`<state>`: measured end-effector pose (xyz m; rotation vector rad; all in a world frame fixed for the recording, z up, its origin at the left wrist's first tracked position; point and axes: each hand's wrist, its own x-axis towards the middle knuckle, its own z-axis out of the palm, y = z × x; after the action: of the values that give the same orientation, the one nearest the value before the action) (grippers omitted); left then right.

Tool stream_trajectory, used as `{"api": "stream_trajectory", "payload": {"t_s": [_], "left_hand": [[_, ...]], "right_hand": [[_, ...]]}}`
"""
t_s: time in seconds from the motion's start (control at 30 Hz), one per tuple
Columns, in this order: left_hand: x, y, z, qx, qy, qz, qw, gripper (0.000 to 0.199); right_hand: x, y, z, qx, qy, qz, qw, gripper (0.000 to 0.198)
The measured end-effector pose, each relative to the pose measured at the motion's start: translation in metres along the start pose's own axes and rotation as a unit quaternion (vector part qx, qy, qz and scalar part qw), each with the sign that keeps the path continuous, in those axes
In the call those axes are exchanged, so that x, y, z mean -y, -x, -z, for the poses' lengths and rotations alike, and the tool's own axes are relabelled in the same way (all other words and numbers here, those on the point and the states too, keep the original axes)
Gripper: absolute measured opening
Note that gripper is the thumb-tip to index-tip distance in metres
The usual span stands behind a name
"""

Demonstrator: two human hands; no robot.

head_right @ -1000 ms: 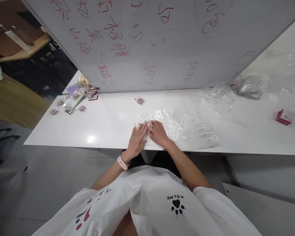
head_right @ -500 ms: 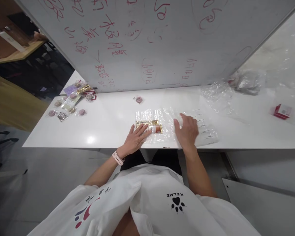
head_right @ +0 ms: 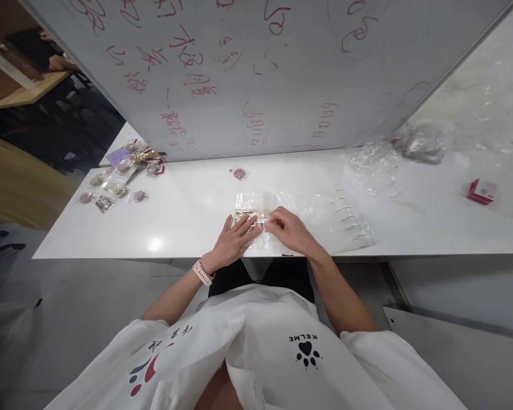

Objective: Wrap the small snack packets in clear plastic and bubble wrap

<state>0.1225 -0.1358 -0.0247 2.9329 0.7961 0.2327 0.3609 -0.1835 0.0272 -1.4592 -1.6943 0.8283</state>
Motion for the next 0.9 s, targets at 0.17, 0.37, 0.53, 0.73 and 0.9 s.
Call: {"api": "stream_trajectory", "payload": {"t_s": [0.17, 0.37, 0.53, 0.73, 0.9], "left_hand": [[0.0, -0.002, -0.001, 0.017, 0.025, 0.009, 0.999, 0.044], [0.008, 0.005, -0.005, -0.031, 0.12, -0.021, 0.992, 0.04], [0.019, 0.014, 0.006, -0.07, 0.183, -0.058, 0.979, 0.077], [0.023, 0.012, 0.004, 0.007, 0.139, -0.136, 0.981, 0.072], [0.022, 0.012, 0.001, -0.001, 0.167, -0.111, 0.98, 0.063]], "right_hand": [[-0.013, -0.007, -0.036, 0.072, 0.012, 0.032, 0.997, 0.027], [-0.022, 0.0, -0.025, 0.169, 0.044, 0.064, 0.983, 0.065], [-0.027, -0.004, -0.025, 0.21, 0.092, 0.102, 0.968, 0.087], [-0.032, 0.005, -0.021, 0.249, 0.159, 0.108, 0.949, 0.089], [-0.044, 0.017, 0.007, 0.251, 0.196, 0.123, 0.94, 0.063]]}}
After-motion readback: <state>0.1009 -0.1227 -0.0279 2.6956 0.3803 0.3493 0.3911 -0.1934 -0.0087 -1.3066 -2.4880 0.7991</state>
